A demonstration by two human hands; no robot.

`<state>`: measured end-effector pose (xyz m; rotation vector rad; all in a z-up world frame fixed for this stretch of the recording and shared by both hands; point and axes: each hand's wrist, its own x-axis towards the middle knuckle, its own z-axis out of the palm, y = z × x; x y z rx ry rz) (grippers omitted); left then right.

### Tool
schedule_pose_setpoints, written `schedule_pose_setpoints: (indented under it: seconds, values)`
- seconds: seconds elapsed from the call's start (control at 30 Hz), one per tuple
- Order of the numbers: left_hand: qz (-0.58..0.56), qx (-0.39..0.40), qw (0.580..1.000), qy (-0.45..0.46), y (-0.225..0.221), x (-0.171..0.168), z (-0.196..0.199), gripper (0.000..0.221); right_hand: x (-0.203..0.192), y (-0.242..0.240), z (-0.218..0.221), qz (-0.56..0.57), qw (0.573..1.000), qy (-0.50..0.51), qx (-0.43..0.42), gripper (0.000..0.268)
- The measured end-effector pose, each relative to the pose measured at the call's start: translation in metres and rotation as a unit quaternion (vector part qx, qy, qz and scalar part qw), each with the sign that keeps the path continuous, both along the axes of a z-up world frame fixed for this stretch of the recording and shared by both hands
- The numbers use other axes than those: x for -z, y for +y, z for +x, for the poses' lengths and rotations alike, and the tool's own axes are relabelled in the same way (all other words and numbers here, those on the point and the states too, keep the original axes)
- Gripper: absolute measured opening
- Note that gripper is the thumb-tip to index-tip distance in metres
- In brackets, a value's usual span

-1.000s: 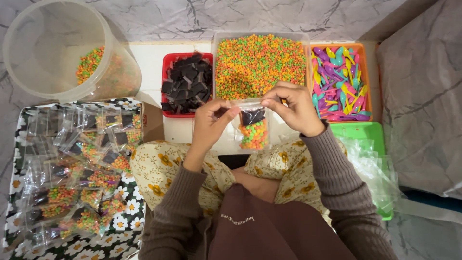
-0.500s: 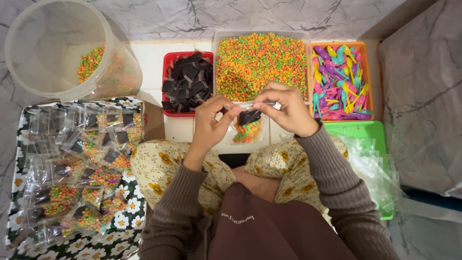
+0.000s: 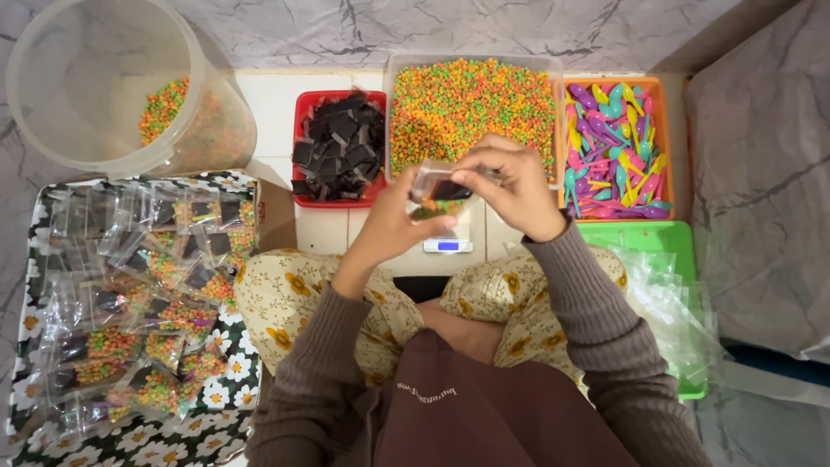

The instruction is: Manually portioning and packaging small colorful candies into plastic bags using a scoop and a digital scale.

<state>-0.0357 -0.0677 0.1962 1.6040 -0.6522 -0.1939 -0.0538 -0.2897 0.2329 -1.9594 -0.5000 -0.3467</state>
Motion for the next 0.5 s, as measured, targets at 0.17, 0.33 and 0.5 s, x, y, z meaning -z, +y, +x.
schedule_pose_setpoints:
  seconds: [0.17, 0.33, 0.5]
  values:
    - [0.009, -0.062, 0.997, -0.033, 0.027, 0.014, 0.002, 0.044, 0.003, -0.005, 0.003, -0.037, 0.999, -0.017, 0.018, 0.024]
    - [-0.004, -0.272, 0.961, -0.050, 0.120, 0.029, 0.005, 0.037, 0.046, -0.037, -0.014, -0.127, 0.990, -0.029, 0.053, 0.027]
    - [0.012, -0.462, 0.887, -0.010, 0.262, 0.083, -0.030, 0.043, 0.140, -0.109, -0.037, -0.247, 0.948, -0.044, 0.196, 0.020]
